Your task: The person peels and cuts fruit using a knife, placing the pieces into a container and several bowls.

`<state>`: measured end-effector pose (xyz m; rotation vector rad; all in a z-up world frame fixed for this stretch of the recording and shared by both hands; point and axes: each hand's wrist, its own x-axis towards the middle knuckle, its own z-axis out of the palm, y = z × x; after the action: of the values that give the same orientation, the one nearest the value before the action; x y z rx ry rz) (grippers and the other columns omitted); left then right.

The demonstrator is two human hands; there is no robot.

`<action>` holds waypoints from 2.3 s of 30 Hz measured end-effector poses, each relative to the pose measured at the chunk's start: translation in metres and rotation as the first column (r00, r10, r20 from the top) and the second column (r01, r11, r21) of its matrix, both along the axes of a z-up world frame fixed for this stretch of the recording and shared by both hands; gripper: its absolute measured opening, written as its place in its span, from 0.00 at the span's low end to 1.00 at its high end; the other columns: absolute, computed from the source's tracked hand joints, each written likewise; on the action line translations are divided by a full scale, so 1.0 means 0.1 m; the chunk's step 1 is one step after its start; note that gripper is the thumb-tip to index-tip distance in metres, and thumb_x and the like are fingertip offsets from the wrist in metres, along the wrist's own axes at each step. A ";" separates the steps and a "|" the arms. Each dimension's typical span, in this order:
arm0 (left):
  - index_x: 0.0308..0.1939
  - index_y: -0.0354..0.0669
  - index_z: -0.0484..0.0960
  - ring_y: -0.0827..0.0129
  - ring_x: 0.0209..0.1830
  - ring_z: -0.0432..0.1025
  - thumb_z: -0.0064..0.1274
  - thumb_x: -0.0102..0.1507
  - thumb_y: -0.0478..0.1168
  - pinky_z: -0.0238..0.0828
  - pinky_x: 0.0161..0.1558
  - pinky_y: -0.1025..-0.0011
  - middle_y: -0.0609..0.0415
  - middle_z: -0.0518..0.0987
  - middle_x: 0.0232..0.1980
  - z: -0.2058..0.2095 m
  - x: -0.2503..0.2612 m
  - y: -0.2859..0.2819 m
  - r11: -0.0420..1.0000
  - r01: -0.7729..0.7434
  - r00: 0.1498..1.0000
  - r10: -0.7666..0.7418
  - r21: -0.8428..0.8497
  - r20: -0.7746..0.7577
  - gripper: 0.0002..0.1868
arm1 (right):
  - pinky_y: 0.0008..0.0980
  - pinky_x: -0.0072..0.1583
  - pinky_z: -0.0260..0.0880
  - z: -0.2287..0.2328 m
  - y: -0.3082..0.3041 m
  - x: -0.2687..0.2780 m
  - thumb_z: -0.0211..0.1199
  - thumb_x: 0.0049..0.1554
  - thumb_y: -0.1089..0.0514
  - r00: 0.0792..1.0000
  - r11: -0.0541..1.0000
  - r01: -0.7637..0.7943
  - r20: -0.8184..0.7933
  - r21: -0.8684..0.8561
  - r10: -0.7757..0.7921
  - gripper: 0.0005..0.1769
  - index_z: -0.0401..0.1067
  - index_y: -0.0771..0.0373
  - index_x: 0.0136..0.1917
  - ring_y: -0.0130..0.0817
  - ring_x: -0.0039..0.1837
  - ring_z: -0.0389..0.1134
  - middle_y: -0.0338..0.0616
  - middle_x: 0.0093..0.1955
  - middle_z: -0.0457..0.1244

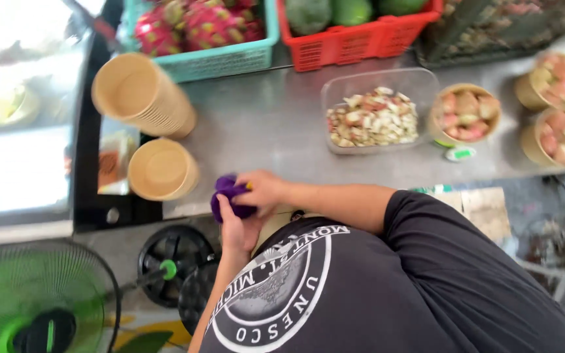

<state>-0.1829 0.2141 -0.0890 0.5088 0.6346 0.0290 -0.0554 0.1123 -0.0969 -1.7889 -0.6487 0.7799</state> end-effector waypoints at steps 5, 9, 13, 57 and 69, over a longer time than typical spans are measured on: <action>0.57 0.39 0.74 0.61 0.52 0.75 0.38 0.69 0.57 0.71 0.58 0.60 0.52 0.80 0.51 0.00 0.67 -0.24 0.990 -0.137 0.990 0.138 0.027 -0.037 0.26 | 0.42 0.64 0.65 -0.12 -0.31 0.06 0.72 0.55 0.50 0.965 0.962 0.107 0.207 0.252 -0.161 0.25 0.74 0.65 0.61 0.48 0.64 0.68 0.59 0.62 0.67; 0.54 0.35 0.74 0.60 0.52 0.74 0.42 0.72 0.52 0.73 0.58 0.60 0.50 0.78 0.50 -0.17 1.15 -0.41 0.997 -0.061 0.998 0.062 -0.051 0.026 0.22 | 0.41 0.60 0.69 0.07 -0.78 0.10 0.69 0.55 0.47 0.942 0.952 0.298 0.181 -0.068 -0.282 0.18 0.77 0.60 0.54 0.47 0.58 0.71 0.54 0.54 0.71; 0.51 0.33 0.73 0.57 0.44 0.74 0.42 0.71 0.55 0.73 0.52 0.61 0.44 0.79 0.44 -0.26 1.55 -0.63 0.984 0.093 0.992 -0.078 -0.149 0.100 0.25 | 0.38 0.61 0.71 0.34 -1.16 0.15 0.76 0.51 0.48 0.824 0.843 0.513 0.184 0.162 -0.536 0.18 0.77 0.60 0.48 0.42 0.57 0.73 0.48 0.54 0.72; 0.68 0.49 0.65 0.46 0.71 0.63 0.55 0.63 0.52 0.59 0.66 0.47 0.42 0.69 0.69 0.74 8.30 -4.89 -0.853 0.010 0.896 -0.224 0.522 -0.384 0.32 | 0.21 0.31 0.53 0.10 -7.40 2.10 0.57 0.61 0.45 0.540 0.316 0.842 -0.684 0.437 -0.491 0.43 0.46 0.61 0.82 0.25 0.31 0.54 0.56 0.50 0.61; 0.62 0.66 0.67 0.47 0.59 0.70 0.60 0.63 0.55 0.69 0.59 0.55 0.41 0.74 0.68 0.73 8.37 -4.83 -0.738 -0.425 0.778 -0.594 0.524 -0.205 0.27 | 0.23 0.32 0.53 0.36 -7.14 1.99 0.41 0.65 0.43 0.462 0.324 0.882 -0.769 0.343 -0.442 0.33 0.51 0.60 0.78 0.27 0.31 0.53 0.53 0.43 0.61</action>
<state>0.6544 -0.2690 -0.0163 2.8479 -0.7280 0.5595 0.1440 -0.6013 -0.0609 -0.8138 0.2866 0.2703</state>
